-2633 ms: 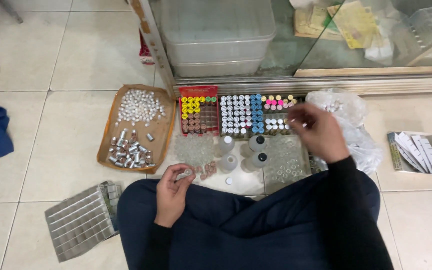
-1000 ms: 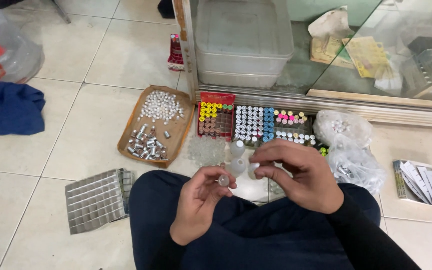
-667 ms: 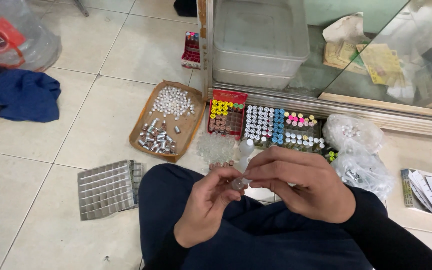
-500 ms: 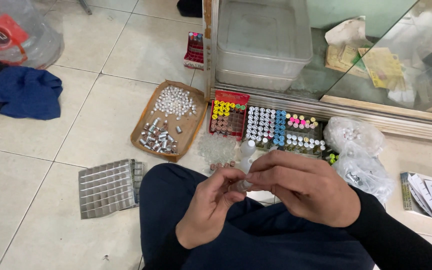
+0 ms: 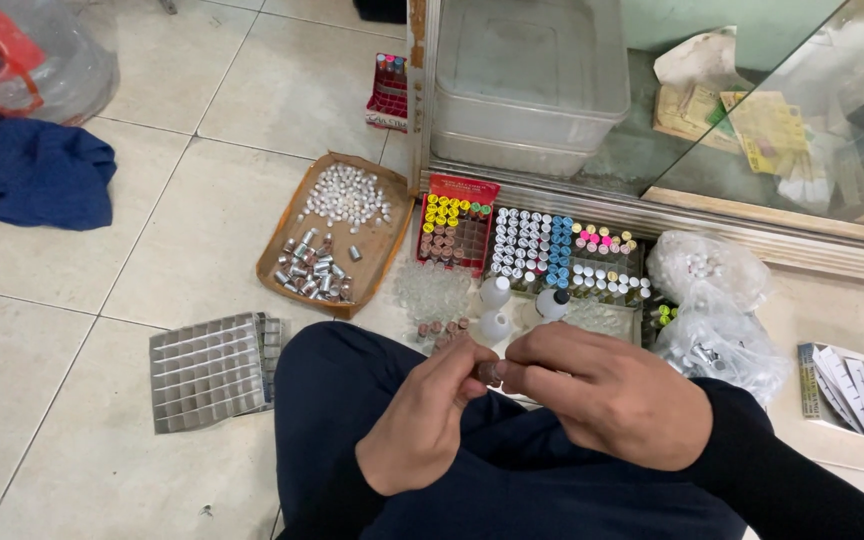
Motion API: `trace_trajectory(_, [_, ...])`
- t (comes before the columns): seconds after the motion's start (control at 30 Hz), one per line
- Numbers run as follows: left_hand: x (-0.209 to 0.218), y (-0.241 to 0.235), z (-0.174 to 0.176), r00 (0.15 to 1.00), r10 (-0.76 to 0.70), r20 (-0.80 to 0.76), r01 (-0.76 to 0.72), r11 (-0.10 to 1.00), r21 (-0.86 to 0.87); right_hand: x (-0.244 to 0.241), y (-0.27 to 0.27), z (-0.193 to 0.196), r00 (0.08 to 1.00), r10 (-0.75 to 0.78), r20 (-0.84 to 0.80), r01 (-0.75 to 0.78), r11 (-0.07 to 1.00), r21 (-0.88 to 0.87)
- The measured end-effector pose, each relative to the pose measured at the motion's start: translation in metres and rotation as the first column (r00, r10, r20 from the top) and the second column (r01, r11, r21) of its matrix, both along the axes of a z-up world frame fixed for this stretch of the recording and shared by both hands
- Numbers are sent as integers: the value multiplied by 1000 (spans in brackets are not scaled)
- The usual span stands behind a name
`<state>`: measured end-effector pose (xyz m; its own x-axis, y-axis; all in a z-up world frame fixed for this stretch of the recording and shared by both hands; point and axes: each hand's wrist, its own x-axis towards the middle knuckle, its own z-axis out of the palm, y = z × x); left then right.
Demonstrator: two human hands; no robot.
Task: The person fills small vials with liquid from a plastic bottle, fits plastic caps onto them, and then slides the vials into silver metal housings while sitting on a tiled floor.
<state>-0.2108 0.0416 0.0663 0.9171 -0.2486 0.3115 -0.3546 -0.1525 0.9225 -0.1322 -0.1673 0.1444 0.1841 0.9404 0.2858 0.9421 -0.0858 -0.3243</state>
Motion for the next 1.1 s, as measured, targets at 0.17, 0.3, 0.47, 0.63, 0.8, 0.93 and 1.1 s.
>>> trace_trajectory(0.17, [5,-3,-4,985,80,150,-99,987,124,4,11,2,988,18,-154,-10,999,52])
trace_trajectory(0.3, [6,-4,-7,987,63,151,-83,988,132,2,18,3,961,17,-276,23,990,142])
trace_trajectory(0.47, [9,-4,-5,983,78,168,-104,983,152,3,20,-5,952,-6,-305,71,977,203])
trace_trajectory(0.63, [14,-4,-7,970,87,228,-134,971,199,7,26,-3,944,-42,-328,95,984,149])
trace_trajectory(0.8, [21,-2,-7,947,111,302,-189,951,244,9,29,-8,937,-67,-343,123,982,144])
trace_trajectory(0.93, [30,7,-9,934,84,348,-196,934,300,11,33,-11,915,-130,-382,219,955,199])
trace_trajectory(1.1, [42,13,4,922,8,387,-158,921,357,19,26,-30,824,-190,-533,399,863,309])
